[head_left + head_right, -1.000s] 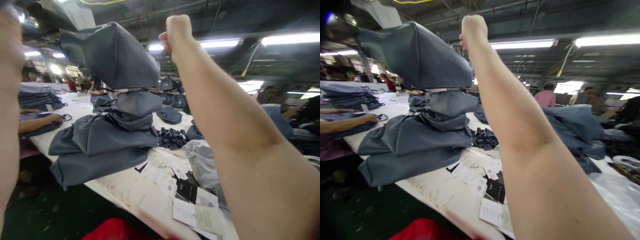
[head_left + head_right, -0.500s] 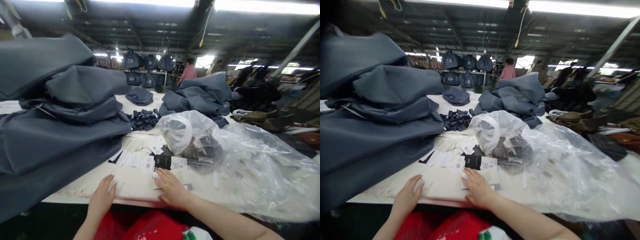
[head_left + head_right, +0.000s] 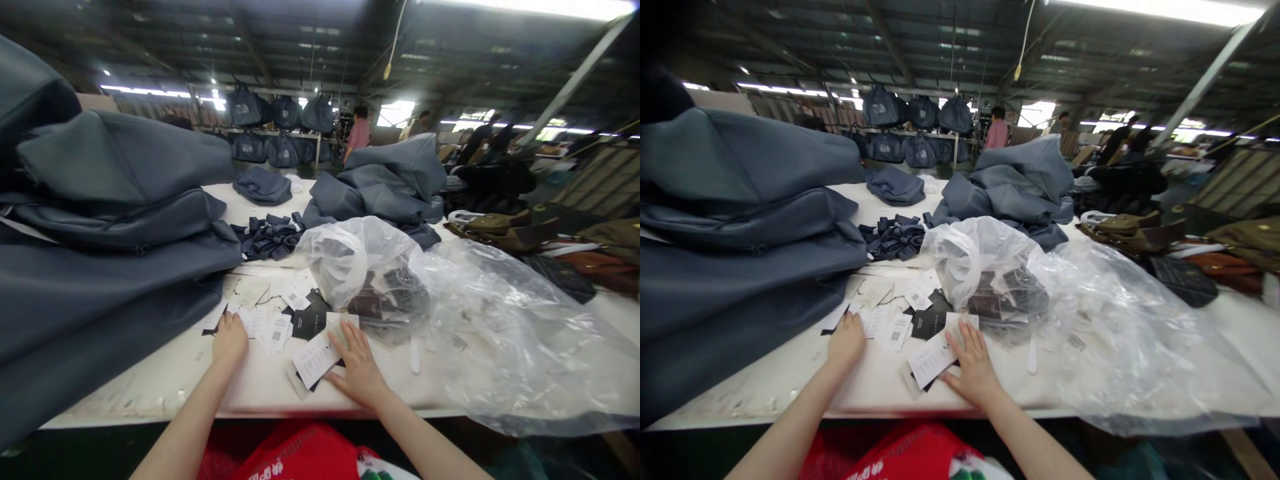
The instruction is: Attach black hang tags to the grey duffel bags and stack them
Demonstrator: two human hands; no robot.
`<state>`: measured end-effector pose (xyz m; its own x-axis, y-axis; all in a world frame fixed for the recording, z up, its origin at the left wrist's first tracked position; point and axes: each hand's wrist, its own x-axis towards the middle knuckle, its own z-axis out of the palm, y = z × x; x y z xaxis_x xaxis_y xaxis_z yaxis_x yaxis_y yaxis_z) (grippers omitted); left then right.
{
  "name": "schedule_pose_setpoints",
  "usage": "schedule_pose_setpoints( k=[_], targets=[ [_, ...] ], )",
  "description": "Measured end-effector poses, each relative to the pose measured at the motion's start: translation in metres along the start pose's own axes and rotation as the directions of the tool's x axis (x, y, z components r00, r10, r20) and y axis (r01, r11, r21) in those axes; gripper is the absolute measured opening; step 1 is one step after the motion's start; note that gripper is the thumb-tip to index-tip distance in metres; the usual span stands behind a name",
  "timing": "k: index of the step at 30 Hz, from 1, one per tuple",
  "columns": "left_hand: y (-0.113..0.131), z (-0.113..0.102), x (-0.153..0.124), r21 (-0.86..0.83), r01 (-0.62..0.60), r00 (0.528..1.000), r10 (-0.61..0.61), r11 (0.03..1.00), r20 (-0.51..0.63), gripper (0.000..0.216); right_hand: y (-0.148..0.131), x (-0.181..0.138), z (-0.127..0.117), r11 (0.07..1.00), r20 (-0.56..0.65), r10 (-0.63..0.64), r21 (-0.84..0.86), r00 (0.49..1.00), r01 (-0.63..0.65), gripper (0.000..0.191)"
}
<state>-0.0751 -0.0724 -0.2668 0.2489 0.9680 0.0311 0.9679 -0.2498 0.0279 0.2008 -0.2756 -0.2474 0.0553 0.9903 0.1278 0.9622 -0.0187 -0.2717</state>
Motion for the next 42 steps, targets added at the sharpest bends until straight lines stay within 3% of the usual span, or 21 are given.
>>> schedule_pose_setpoints(
  k=[4,9,13,17,22,27,30,33,37,40,42],
  targets=[
    [0.001,0.0,0.0,-0.017,-0.03,0.999,0.03,0.999,0.017,0.049,-0.026,0.017,0.01,0.983,0.118,-0.182,0.053,0.976,0.176,0.078],
    [-0.025,-0.008,0.009,-0.011,0.075,0.997,-0.075,0.997,0.005,0.052,-0.043,0.076,0.034,0.961,0.07,-0.277,0.021,0.958,0.276,0.065],
    [-0.034,-0.013,0.012,-0.004,0.126,0.992,-0.126,0.992,0.018,0.047,-0.044,0.15,0.045,0.982,0.067,-0.145,-0.114,0.987,0.152,0.06],
    [-0.027,-0.019,0.005,-0.003,0.093,0.995,-0.093,0.996,0.038,0.045,-0.038,0.213,0.037,0.988,0.055,0.014,-0.154,0.998,-0.005,0.058],
    [0.017,-0.021,-0.021,-0.032,0.002,0.997,0.001,0.999,0.072,0.047,-0.052,0.235,0.028,0.993,0.034,0.007,-0.12,0.999,-0.003,0.057],
    [0.094,-0.013,-0.045,-0.145,-0.191,0.971,0.208,0.971,0.117,0.051,-0.084,0.221,0.029,0.992,0.067,-0.107,-0.053,0.992,0.11,0.057],
    [0.113,-0.014,-0.051,-0.197,-0.237,0.956,0.265,0.951,0.129,0.053,-0.101,0.216,0.032,0.974,0.122,-0.224,0.01,0.967,0.225,0.058],
    [0.094,-0.022,-0.058,-0.226,-0.212,0.964,0.241,0.951,0.113,0.057,-0.119,0.218,0.04,0.931,0.193,-0.365,0.081,0.911,0.356,0.061],
    [0.029,-0.028,-0.079,-0.231,-0.082,0.991,0.104,0.969,0.083,0.047,-0.154,0.223,0.06,0.889,0.271,-0.457,0.12,0.847,0.442,0.073],
    [-0.022,-0.007,-0.091,-0.259,0.068,0.997,-0.057,0.964,0.05,0.041,-0.177,0.221,0.081,0.892,0.284,-0.451,0.115,0.846,0.437,0.076],
    [-0.047,0.018,-0.088,-0.363,0.084,0.994,-0.102,0.928,-0.03,0.039,-0.18,0.218,0.095,0.891,0.263,-0.454,0.155,0.852,0.427,0.072]
  ],
)
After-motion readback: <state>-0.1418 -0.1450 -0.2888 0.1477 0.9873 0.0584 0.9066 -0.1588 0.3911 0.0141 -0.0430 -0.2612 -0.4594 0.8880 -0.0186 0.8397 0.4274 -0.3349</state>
